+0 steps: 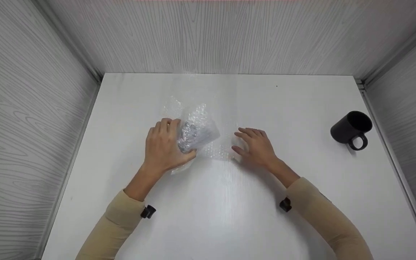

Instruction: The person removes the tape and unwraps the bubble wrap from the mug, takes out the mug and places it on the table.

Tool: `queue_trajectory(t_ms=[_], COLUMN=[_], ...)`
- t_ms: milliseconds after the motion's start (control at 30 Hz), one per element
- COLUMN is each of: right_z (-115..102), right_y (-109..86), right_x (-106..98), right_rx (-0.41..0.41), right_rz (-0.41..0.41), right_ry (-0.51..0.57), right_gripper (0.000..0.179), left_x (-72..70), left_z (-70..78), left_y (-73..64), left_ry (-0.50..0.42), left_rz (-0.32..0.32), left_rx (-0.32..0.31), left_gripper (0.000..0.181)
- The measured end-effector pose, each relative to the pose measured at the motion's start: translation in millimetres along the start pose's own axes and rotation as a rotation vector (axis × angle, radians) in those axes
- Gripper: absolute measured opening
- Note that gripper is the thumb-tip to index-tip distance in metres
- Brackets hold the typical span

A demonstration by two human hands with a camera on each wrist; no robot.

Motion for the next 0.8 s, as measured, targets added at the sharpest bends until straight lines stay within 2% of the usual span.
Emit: queue_trajectory(t_ms=[200,567,800], right_z=[3,2,0], right_y=[-15.0,-40.6,-58.3], right_x=[-18,-44,-56], right_rx=[-0.009,-0.056,-0.101], right_rz=[0.034,0.097,0.060], right_ry=[0.066,0.134,0.132], right_gripper=[0.055,0.062,0.074], left_x=[14.8,42.0,56.6], left_z=[20.7,55.1,70.2], left_y=[-6.1,-19.2,-25.6], left_ry=[-0.021,-0.064,-0.068], left_rz=[-0.015,-0.100,-0.132], left_rx=[0.049,0.093,0.123], left_gripper=[0.088,0.090,0.089])
Point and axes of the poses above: each hand's wrist, its own y-axis towards the middle knuckle, its own x-axis out of the palm, z = x × y, the point moved 2 cm from there along y, towards the middle knuckle, and after that the axes turned 4 degrees about -x, right-handed, at the moved point
